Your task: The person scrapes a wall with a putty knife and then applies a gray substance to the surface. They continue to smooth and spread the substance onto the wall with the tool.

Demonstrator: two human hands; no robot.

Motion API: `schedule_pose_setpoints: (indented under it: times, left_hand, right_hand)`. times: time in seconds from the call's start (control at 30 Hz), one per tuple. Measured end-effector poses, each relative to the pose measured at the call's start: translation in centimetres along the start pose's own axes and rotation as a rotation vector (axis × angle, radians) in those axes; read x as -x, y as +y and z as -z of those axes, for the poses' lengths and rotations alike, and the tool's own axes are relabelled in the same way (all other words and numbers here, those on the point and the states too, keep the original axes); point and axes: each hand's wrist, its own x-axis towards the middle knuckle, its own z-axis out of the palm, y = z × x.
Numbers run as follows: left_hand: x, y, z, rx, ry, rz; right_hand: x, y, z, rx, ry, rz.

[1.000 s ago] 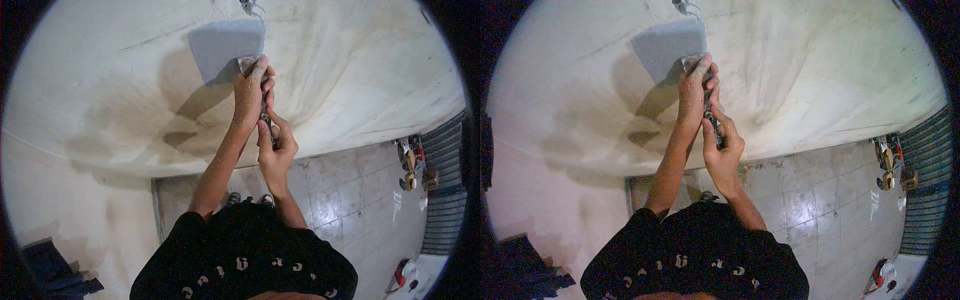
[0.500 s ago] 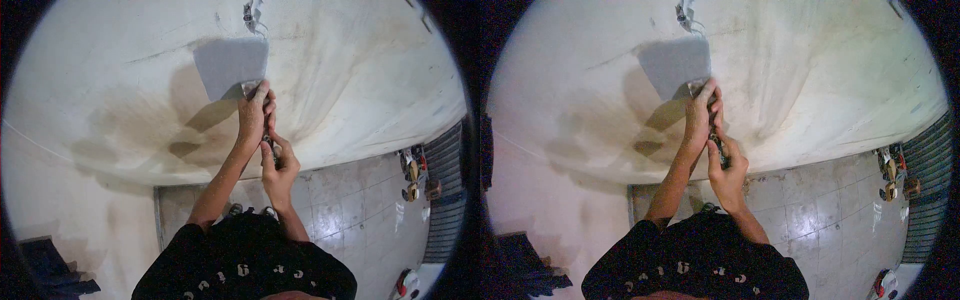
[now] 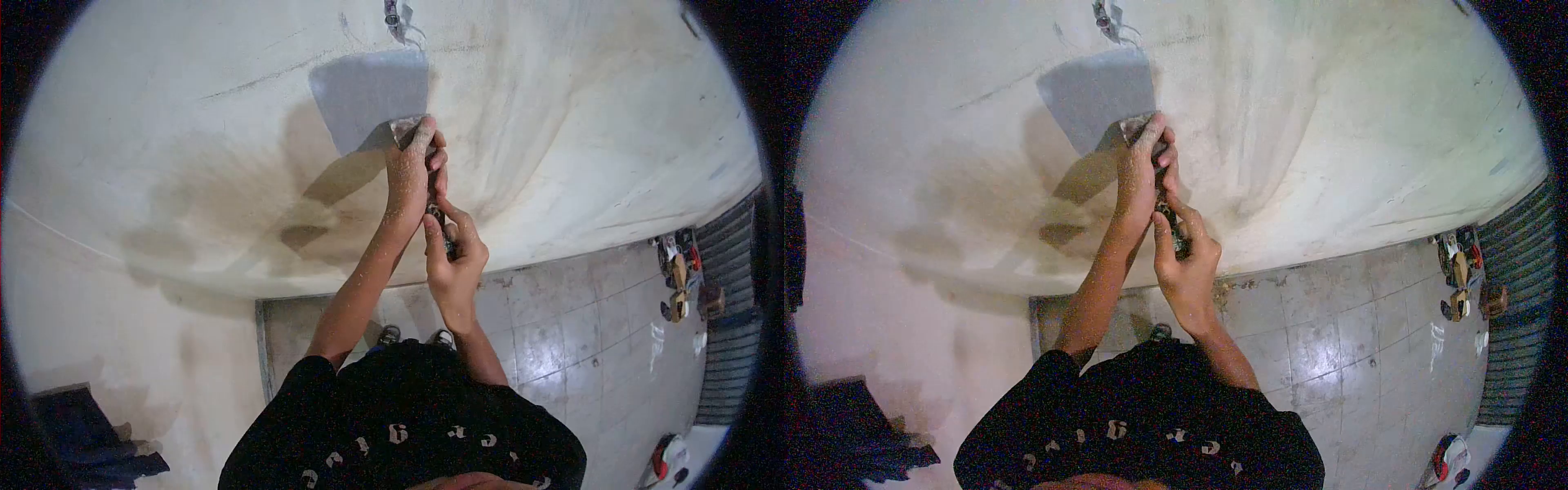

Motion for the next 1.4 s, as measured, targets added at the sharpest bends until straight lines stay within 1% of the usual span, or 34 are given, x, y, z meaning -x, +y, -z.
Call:
schedule_pose_setpoints:
  times: [0.1, 0.3, 0.4, 0.43, 0.5, 0.57, 0.67, 0.73, 0.83, 0.87, 0.97, 1.0, 1.07, 1.17, 1.2, 1.3, 1.33, 1.4]
  left_hand:
    - [0.1, 2.1, -1.4, 0.007, -0.011, -0.026]
    - [0.0, 1.3, -1.0, -0.020, 0.011, -0.034]
    - [-0.6, 2.7, -2.1, 0.021, -0.069, -0.115]
    - [-0.6, 2.2, -2.0, 0.018, -0.045, -0.093]
    - [-0.2, 0.9, -1.2, 0.006, 0.002, -0.047]
    - [-0.3, 2.1, -1.8, 0.000, -0.014, -0.058]
    - [-0.5, 2.6, -2.3, 0.002, -0.026, -0.089]
    - [-0.6, 1.8, -1.8, -0.007, -0.057, -0.127]
    - [0.0, 1.2, -1.2, -0.004, 0.021, -0.046]
    - [0.0, 1.8, -1.7, 0.025, -0.003, -0.037]
    - [-0.3, 1.7, -1.7, 0.000, -0.012, -0.084]
    - [0.0, 1.3, -1.5, 0.005, -0.002, -0.056]
    - [0.2, 1.2, -1.3, 0.016, 0.008, -0.027]
    - [-0.4, 3.2, -2.5, 0.004, -0.041, -0.086]
    - [-0.5, 3.7, -2.8, 0.008, -0.023, -0.092]
    - [-0.1, 1.9, -1.6, 0.008, -0.009, -0.060]
    - [0.3, 2.0, -1.7, -0.014, 0.038, -0.037]
    - [-0.1, 2.6, -2.1, 0.008, -0.008, -0.068]
  right_hand:
    - [-0.6, -0.7, -0.2, -0.058, 0.008, 0.003]
    - [-0.9, -0.7, -0.1, -0.028, -0.019, -0.024]
    - [-1.9, -2.1, 0.5, -0.020, -0.056, -0.098]
    - [-1.9, -2.2, 0.7, -0.020, -0.060, -0.102]
    - [-1.3, -0.9, 0.5, -0.038, -0.032, -0.029]
    - [-1.5, -1.4, 0.3, -0.051, -0.016, -0.001]
    - [-2.0, -2.4, 0.5, -0.046, -0.041, -0.094]
    - [-1.9, -1.9, 0.7, -0.004, -0.053, -0.087]
    - [-1.1, -0.9, 0.6, 0.026, -0.048, -0.003]
    - [-1.4, -1.9, 0.7, -0.014, -0.045, -0.014]
    - [-1.5, -2.2, 0.9, -0.031, -0.063, -0.065]
    - [-1.3, -2.2, 1.0, -0.020, -0.068, -0.087]
    - [-1.1, -1.6, 0.7, -0.011, -0.037, -0.038]
    - [-2.4, -3.0, 0.6, -0.009, -0.051, -0.045]
    - [-2.3, -3.0, 0.7, -0.003, -0.055, -0.045]
    - [-1.6, -1.9, 0.7, 0.004, -0.048, -0.002]
    - [-1.5, -1.8, 0.7, -0.002, -0.047, 0.011]
    - [-1.8, -2.3, 0.8, -0.027, -0.058, -0.013]
